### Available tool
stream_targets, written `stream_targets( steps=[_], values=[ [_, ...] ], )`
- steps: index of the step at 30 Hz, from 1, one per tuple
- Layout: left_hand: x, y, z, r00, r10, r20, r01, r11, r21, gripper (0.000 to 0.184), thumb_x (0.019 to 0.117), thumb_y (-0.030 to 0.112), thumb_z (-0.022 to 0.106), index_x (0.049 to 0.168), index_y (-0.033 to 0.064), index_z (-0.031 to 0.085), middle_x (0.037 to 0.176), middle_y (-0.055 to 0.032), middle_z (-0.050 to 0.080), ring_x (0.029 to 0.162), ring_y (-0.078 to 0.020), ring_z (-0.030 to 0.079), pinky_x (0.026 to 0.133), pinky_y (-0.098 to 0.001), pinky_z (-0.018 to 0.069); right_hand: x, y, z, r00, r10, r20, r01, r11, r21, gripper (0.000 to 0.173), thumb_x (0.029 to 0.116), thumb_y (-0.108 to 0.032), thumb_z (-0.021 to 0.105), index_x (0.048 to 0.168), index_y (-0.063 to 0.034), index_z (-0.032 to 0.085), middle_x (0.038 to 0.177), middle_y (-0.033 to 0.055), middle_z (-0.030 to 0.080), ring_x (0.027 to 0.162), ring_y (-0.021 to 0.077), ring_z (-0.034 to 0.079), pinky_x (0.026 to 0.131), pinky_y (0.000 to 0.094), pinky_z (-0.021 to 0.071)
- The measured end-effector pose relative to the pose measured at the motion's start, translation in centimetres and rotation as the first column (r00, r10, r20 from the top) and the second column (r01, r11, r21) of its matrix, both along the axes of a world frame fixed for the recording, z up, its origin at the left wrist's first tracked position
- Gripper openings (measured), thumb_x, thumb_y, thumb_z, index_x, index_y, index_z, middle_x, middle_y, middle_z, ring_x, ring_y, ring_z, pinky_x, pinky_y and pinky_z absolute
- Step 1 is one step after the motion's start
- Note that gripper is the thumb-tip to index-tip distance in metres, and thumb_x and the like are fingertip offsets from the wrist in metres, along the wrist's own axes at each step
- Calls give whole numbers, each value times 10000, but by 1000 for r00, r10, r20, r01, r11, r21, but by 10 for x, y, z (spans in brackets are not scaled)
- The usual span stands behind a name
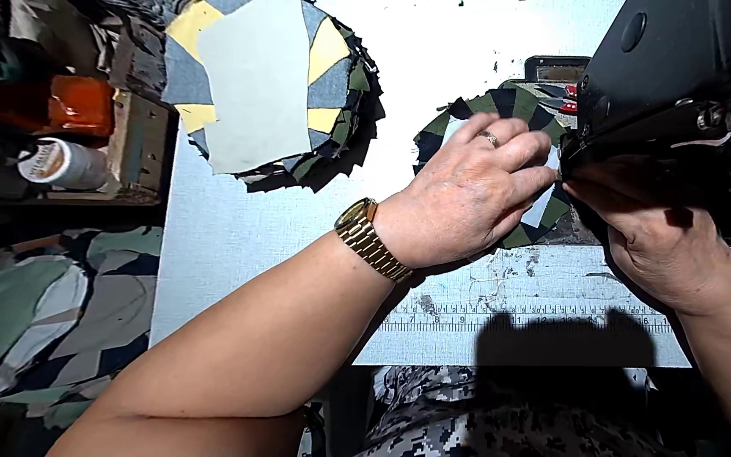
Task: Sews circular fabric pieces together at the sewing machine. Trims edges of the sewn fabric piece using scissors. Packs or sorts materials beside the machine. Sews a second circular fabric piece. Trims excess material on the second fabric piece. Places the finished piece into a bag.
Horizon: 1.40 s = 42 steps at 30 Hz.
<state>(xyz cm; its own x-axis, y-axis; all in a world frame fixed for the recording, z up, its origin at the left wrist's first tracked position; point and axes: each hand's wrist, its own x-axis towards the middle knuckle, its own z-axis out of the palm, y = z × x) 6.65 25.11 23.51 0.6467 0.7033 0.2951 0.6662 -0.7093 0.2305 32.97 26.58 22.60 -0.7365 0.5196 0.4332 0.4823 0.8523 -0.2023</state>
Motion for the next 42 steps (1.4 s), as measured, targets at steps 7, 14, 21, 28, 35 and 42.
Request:
stream_targets(
  steps=[7,14,21,28,35,42],
  values=[
    [3,1,1,999,-2,-55,1,1000,-24,399,1046,260,436,1350,151,670,1363,-115,616,1320,-330,521,1057,-509,425,1,1,2,999,-44,-1,44,999,-13,340,993,42,472,1218,-11,722,1290,181,674,1256,322,612,1102,456,447],
    [7,-1,-1,997,35,-73,-35,999,-2,398,1042,259,440,1348,149,669,1358,-115,622,1309,-339,524,1017,-499,437,0,-4,-2,996,78,-53,-79,997,-11,299,1007,0,509,1195,-15,742,1219,189,697,1194,322,641,1044,431,498],
    [15,-3,-3,985,141,-100,-140,990,20,417,1059,318,413,1354,151,656,1344,-121,619,1299,-336,527,1018,-500,423,-1,-1,1,1000,11,-5,-11,1000,-3,297,1016,4,498,1200,-1,732,1229,173,698,1212,324,626,1071,444,472],
    [13,-12,7,999,45,15,-45,999,4,390,1018,253,472,1307,116,694,1446,-126,575,1397,-339,477,1198,-586,273,1,-4,0,991,107,-79,-107,994,9,296,990,21,513,1159,-9,754,1182,196,709,1176,324,649,1045,428,498],
    [3,0,-1,998,-67,-15,66,998,-21,362,1042,180,435,1287,100,688,1381,-110,633,1353,-320,537,1125,-493,423,1,-3,-3,995,82,-49,-82,997,-1,296,994,19,527,1163,-37,764,1191,167,716,1181,316,639,1039,425,484],
    [11,-2,0,998,7,-64,-8,1000,-11,379,1029,207,432,1304,108,674,1382,-103,626,1351,-333,524,1079,-517,432,0,-2,-1,998,37,-44,-38,999,-9,276,1005,3,535,1164,-23,759,1202,159,711,1187,313,635,1047,424,483]
  ],
)
